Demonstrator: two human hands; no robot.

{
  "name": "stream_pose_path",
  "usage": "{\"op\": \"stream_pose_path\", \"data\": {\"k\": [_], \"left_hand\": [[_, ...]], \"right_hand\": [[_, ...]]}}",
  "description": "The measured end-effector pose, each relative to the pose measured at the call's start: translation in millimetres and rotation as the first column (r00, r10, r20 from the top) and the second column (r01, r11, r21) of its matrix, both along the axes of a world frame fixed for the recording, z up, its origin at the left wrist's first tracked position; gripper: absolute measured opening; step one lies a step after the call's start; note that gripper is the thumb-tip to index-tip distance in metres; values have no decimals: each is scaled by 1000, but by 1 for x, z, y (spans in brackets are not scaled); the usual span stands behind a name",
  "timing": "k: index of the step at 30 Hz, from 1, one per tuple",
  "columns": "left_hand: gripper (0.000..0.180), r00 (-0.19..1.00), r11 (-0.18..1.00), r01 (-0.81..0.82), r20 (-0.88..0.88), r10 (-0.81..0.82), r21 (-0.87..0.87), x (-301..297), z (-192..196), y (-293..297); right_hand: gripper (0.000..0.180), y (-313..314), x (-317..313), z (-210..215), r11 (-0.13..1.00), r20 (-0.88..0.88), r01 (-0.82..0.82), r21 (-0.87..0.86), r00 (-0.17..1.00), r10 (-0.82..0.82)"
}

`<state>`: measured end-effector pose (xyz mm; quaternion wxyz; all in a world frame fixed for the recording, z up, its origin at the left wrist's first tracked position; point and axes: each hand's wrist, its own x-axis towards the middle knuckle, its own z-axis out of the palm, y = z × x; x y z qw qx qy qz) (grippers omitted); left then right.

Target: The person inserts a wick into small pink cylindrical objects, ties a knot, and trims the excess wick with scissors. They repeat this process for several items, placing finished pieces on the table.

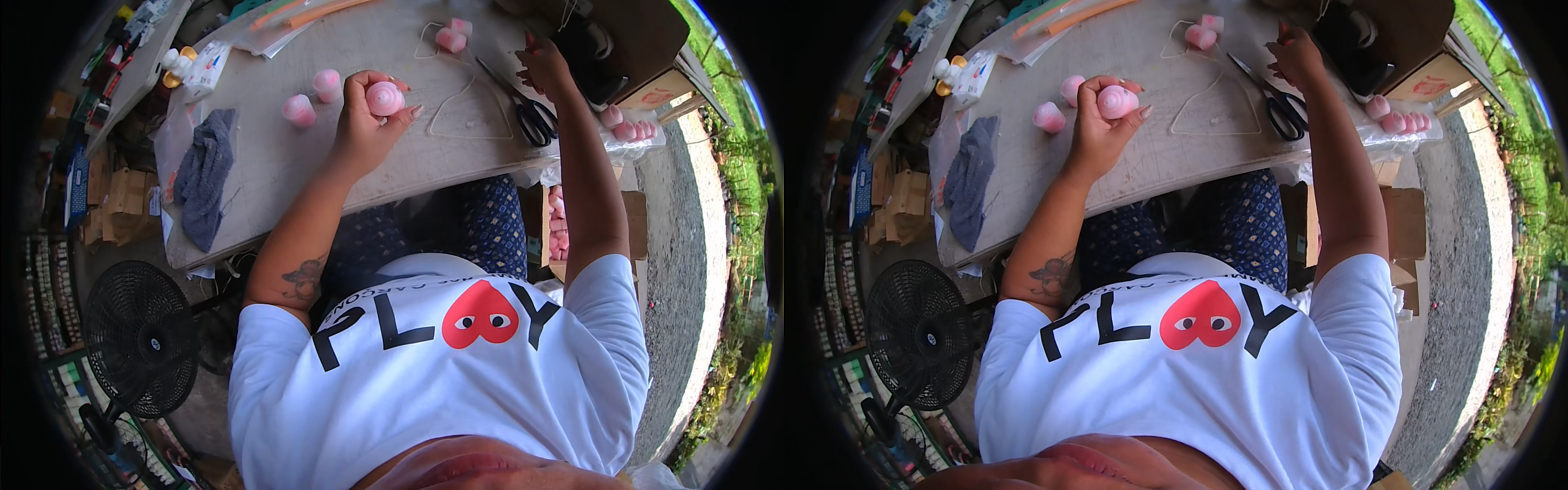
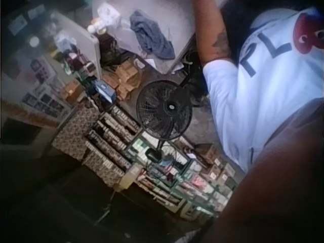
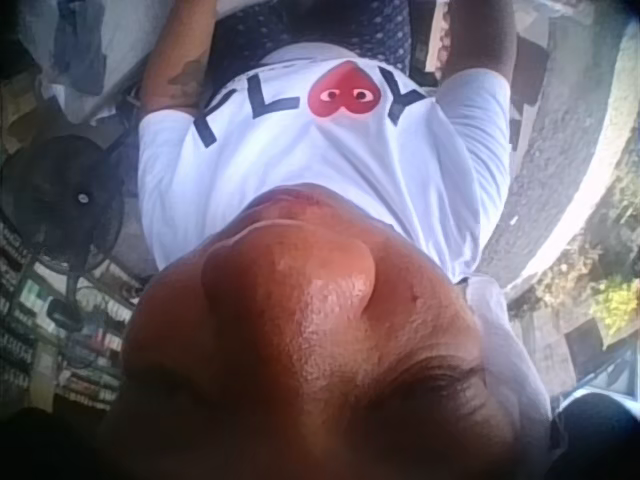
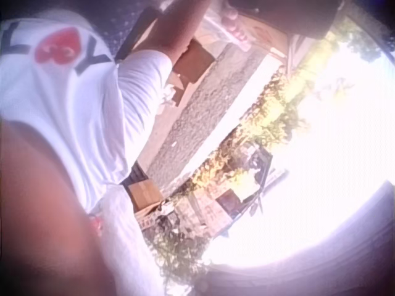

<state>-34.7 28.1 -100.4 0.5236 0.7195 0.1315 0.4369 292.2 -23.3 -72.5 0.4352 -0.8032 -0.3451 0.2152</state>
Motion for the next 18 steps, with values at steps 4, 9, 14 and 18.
{"op": "stream_pose_path", "data": {"k": [4, 9, 14, 18], "left_hand": [[43, 997, 1000, 11, -74, -10, 15, -3, 6, -7], [42, 995, 998, 6, -99, -12, -61, -7, 15, -45], [42, 995, 975, 87, -37, -96, -203, -13, 4, -81], [42, 992, 944, 120, 10, -123, -308, -19, 7, -87]], "right_hand": [[34, -80, -80, 11, 812, 57, -218, 541, 973, 224], [36, -165, -167, -2, 800, 331, -505, 324, 853, 404], [36, -191, -178, -3, 824, 423, -479, 302, 842, 334], [36, -199, -176, -6, 805, 435, -506, 311, 828, 353]]}}
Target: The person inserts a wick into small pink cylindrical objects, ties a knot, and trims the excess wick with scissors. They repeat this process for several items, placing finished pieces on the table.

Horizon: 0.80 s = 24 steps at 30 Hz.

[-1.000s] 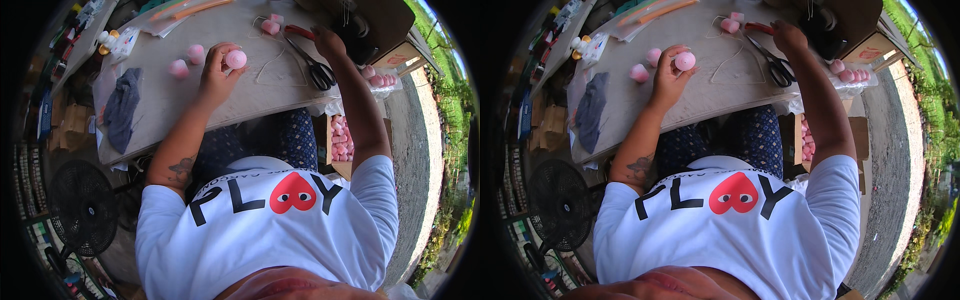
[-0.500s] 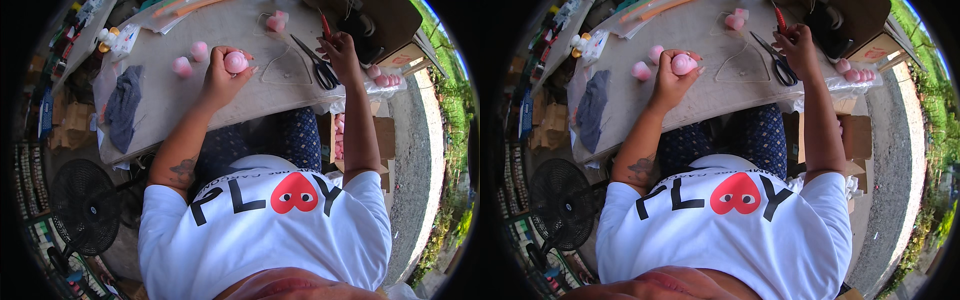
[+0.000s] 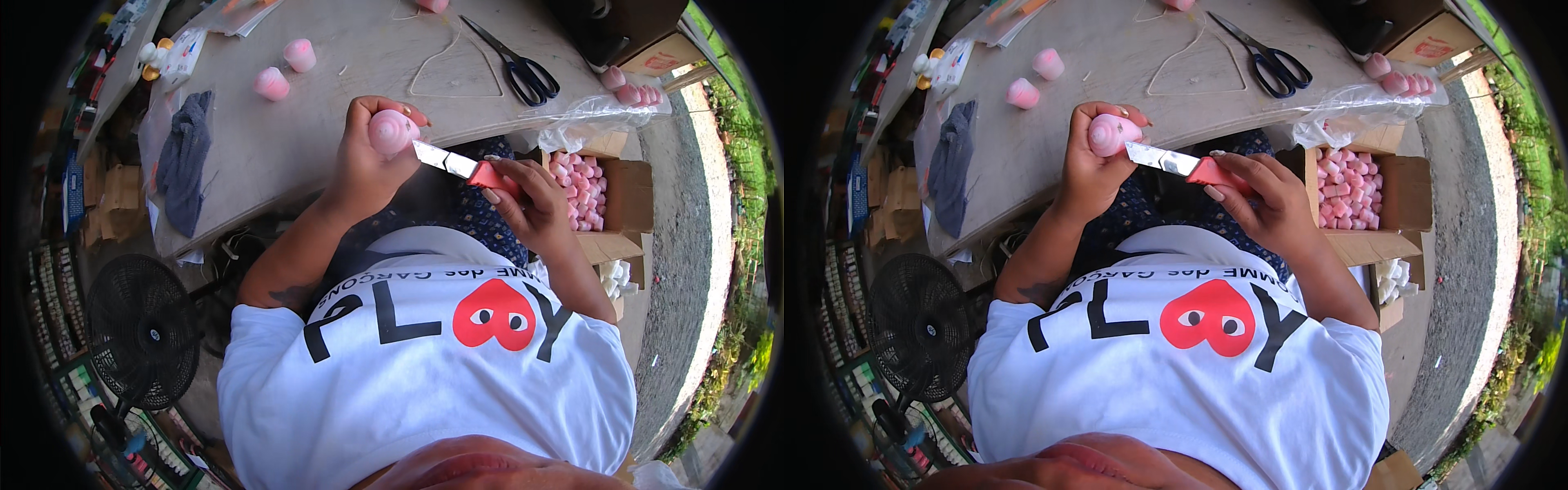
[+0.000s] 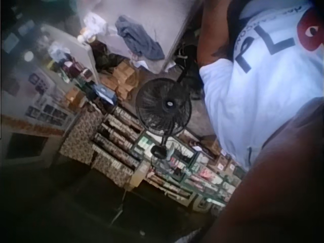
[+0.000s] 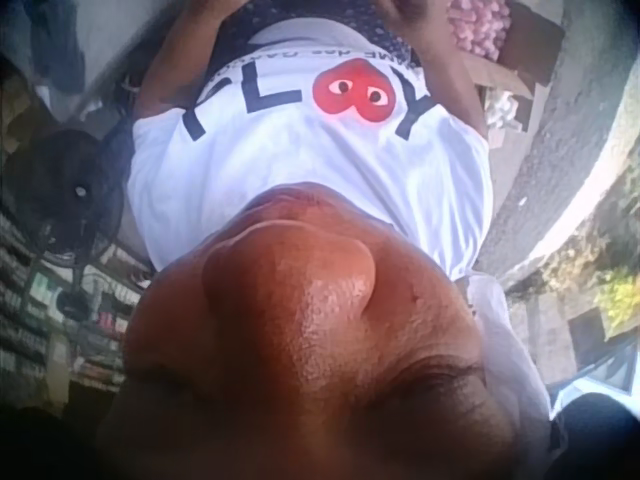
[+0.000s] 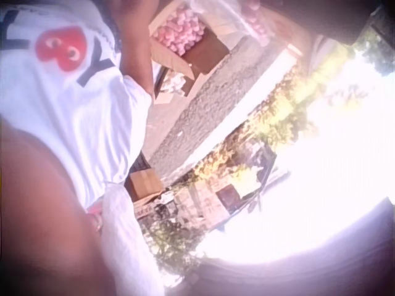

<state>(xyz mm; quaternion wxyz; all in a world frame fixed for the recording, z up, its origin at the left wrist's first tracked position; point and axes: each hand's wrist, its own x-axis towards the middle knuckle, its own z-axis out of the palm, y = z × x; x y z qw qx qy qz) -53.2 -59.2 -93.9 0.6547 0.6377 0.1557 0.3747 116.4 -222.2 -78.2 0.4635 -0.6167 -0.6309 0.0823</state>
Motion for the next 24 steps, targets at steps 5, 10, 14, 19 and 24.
{"op": "stream_pose_path", "data": {"k": [5, 10, 14, 19, 24], "left_hand": [[47, 999, 998, 35, -6, -35, 46, -5, -5, 0], [49, 1000, 992, 23, 9, -24, 121, -5, -3, -3], [49, 1000, 989, 20, 18, -23, 147, -5, -4, -3], [45, 999, 999, 11, 41, -12, 36, -3, 1, -9], [45, 999, 999, 10, 38, -11, 44, -4, -2, -10]], "right_hand": [[36, -2, -3, 0, 999, -42, -11, 40, 999, 13], [36, -2, -3, 2, 999, -19, -30, 17, 999, 30], [37, -2, -4, 5, 1000, -10, -26, -13, 1000, 26], [37, 0, -4, 4, 1000, -5, -23, 7, 1000, 23], [38, 1, -5, 2, 1000, 0, -15, 16, 1000, 15]]}}
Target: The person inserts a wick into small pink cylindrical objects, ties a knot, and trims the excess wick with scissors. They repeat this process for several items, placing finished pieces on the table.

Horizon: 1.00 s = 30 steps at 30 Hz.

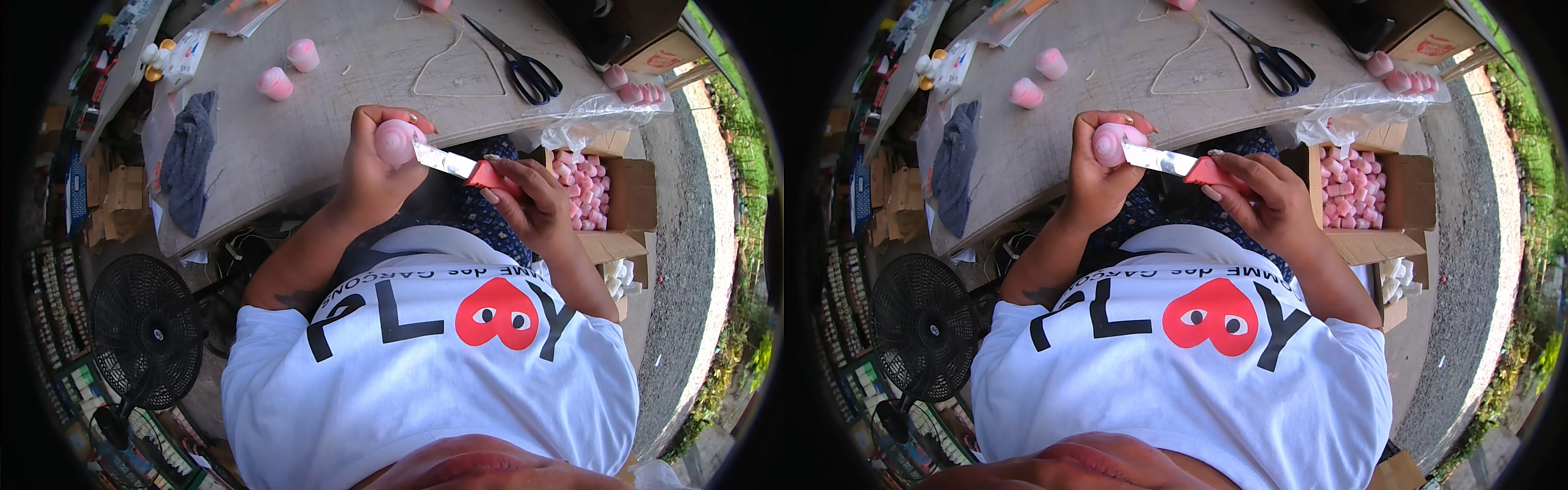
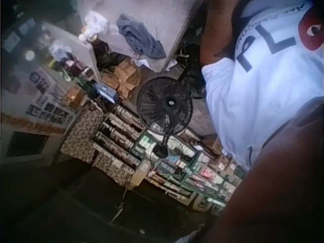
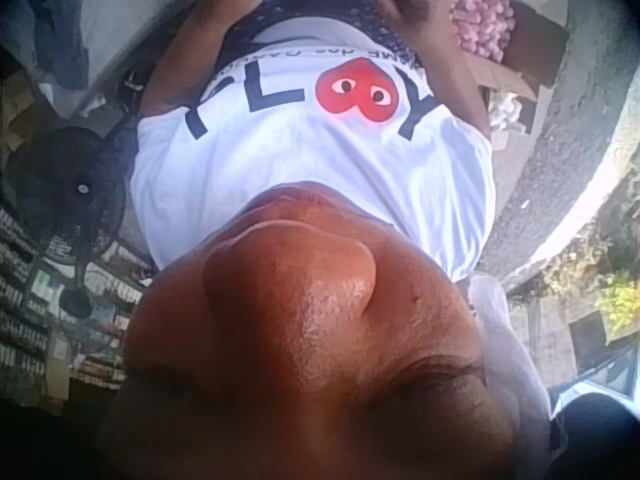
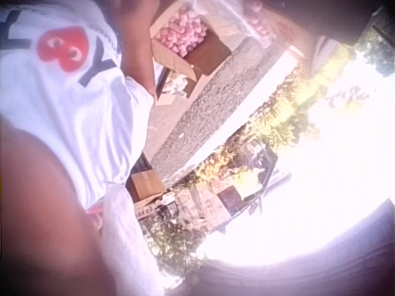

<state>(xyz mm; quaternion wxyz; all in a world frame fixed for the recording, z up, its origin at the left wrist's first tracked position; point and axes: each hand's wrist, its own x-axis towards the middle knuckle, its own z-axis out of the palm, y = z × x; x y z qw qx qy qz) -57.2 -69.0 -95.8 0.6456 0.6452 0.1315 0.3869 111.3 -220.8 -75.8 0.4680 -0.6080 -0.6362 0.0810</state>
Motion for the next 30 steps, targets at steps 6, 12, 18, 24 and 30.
{"op": "stream_pose_path", "data": {"k": [6, 12, 18, 24, 30], "left_hand": [[46, 999, 992, 47, -1, -47, 115, -3, -6, 4], [42, 996, 989, 35, -89, -22, 144, -4, 3, -5], [41, 988, 982, 147, 57, -142, -116, -5, 1, 0], [42, 942, 904, 330, 161, -295, -273, -8, 0, 4], [44, 941, 911, 335, 132, -311, -241, -8, 3, 2]], "right_hand": [[38, 0, 0, 1, 1000, 10, 12, -7, 1000, -12], [36, 2, 4, 0, 998, -15, 57, 17, 998, -56], [37, -5, 6, 6, 999, -32, -35, -13, 999, 35], [37, -2, 2, 4, 998, -56, -67, -7, 996, 67], [38, -1, 2, 8, 999, -6, -44, -6, 999, 44]]}}
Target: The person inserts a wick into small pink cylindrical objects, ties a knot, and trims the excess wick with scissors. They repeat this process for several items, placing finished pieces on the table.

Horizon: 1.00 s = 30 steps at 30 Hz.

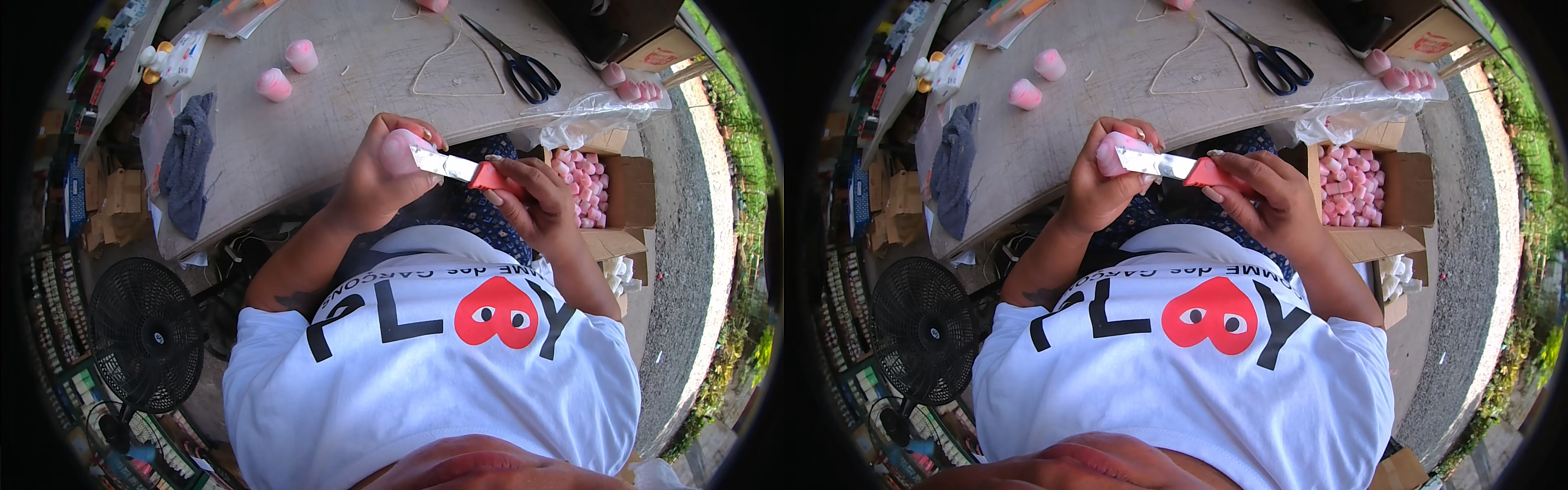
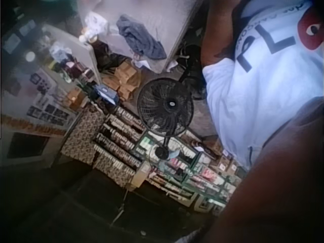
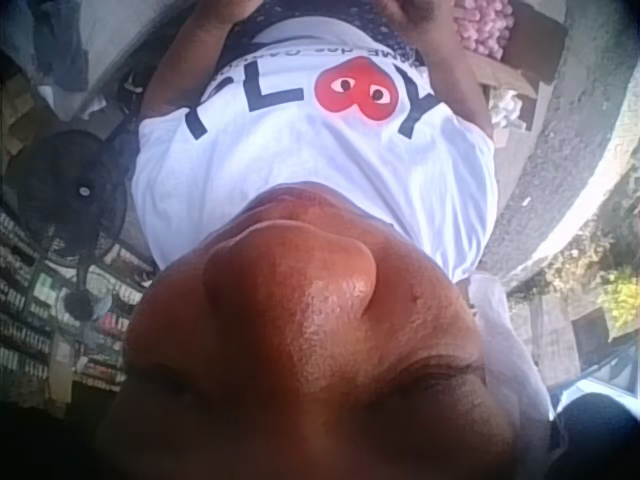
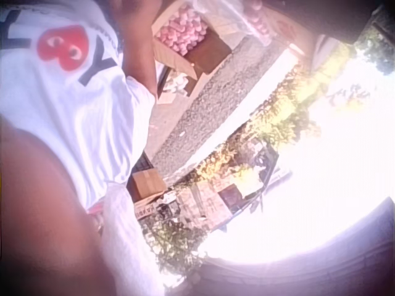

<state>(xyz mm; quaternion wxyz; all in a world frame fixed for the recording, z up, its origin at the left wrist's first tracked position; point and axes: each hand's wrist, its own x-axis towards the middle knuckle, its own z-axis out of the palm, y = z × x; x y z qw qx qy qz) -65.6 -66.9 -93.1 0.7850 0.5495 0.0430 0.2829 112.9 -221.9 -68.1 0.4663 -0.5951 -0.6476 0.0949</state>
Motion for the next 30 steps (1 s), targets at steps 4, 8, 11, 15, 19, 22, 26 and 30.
{"op": "stream_pose_path", "data": {"k": [4, 8, 11, 15, 19, 22, 26, 30], "left_hand": [[43, 999, 1000, 4, -32, -3, 19, 1, 3, -2], [43, 999, 1000, 11, -35, -11, 5, 0, -1, 1], [43, 999, 999, 33, -41, -33, 6, 0, -1, 2], [44, 998, 999, 48, -30, -48, -13, -1, 0, 0], [44, 998, 998, 54, -20, -53, 16, -1, 0, 1], [43, 998, 998, 55, -30, -54, 22, -2, 0, 1], [40, 994, 990, 23, -106, -8, 136, -3, 2, -2], [39, 991, 985, -35, -123, 57, 171, -3, 2, -1]], "right_hand": [[37, -1, 3, 0, 999, 11, 46, 14, 999, -46], [37, -3, 6, 4, 1000, 21, -10, 6, 1000, 10], [38, -2, 4, 4, 1000, 38, -17, 21, 999, 16], [38, -1, 5, 4, 1000, 38, -23, 15, 999, 23], [38, -2, 6, 6, 999, 30, -40, 8, 999, 39], [38, -2, 5, 8, 1000, 46, -26, 4, 999, 26], [36, 0, 6, 4, 995, 124, 72, 69, 989, -80], [32, -4, 11, 10, 995, 61, 99, 7, 993, -99]]}}
